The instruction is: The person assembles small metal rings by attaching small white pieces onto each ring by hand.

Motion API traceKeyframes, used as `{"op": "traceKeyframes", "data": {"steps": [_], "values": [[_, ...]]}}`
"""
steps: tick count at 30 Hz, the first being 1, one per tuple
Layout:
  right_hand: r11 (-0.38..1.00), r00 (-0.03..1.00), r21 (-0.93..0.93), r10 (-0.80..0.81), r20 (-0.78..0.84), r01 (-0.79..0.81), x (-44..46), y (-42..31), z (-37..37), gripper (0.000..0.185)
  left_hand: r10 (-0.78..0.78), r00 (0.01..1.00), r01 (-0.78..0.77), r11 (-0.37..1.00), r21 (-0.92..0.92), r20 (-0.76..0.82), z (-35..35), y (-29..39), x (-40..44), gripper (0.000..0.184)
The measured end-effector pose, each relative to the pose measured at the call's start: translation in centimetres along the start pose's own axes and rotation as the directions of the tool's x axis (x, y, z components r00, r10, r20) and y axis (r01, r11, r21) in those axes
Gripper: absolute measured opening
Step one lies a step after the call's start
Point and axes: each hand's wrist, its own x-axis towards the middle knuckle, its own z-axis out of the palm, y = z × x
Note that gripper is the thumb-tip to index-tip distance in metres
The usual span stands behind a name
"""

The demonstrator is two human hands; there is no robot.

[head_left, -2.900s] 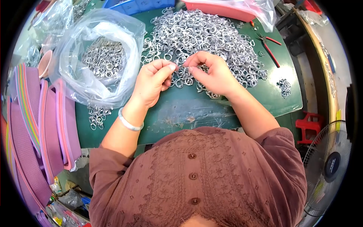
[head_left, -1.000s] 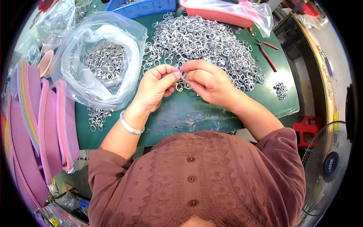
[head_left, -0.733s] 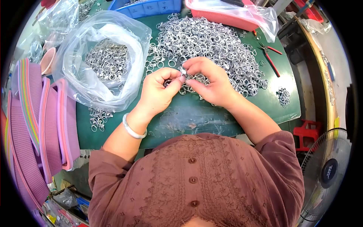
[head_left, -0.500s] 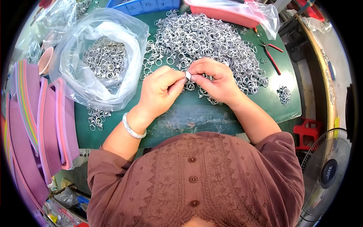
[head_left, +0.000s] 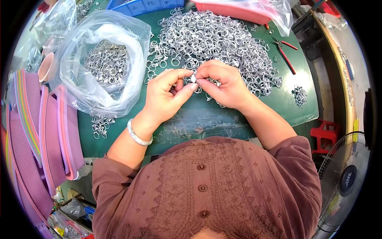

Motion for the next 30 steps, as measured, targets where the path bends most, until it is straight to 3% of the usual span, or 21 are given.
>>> {"op": "traceKeyframes", "data": {"steps": [6,9,11,12,15,19,30], "values": [[0.995,0.998,-0.086,-0.052,0.019,0.053,0.1,-0.2,0.0,0.008,0.011,1.000,-0.011,1.000,0.025,0.018,0.0,-0.2,0.0,0.022],[0.998,1.000,-0.068,-0.001,0.012,0.002,0.2,-0.5,-0.2,0.010,-0.064,0.997,0.058,0.992,-0.109,-0.048,0.4,-0.1,0.1,0.017],[0.998,0.999,-0.041,0.052,0.004,-0.052,0.2,-0.5,-0.3,0.011,-0.437,0.894,0.426,0.763,-0.486,0.097,0.0,-0.2,0.2,0.012],[0.997,0.997,-0.025,0.079,-0.002,-0.079,0.1,-0.2,-0.3,0.011,-0.529,0.830,0.510,0.590,-0.625,0.177,-0.2,-0.2,0.3,0.014],[0.993,0.993,-0.008,0.117,-0.010,-0.117,0.0,0.0,-0.3,0.011,-0.489,0.740,0.595,0.152,-0.790,0.463,-1.2,-1.3,0.7,0.020],[0.994,0.994,-0.035,0.107,-0.008,-0.108,0.0,0.0,-0.3,0.011,-0.472,0.682,0.613,-0.049,-0.789,0.559,-1.4,-1.5,0.7,0.026],[0.994,0.997,-0.071,0.079,-0.001,-0.079,0.0,0.3,-0.5,0.009,-0.487,0.661,0.601,-0.112,-0.791,0.571,-1.4,-1.8,0.7,0.026]]}}
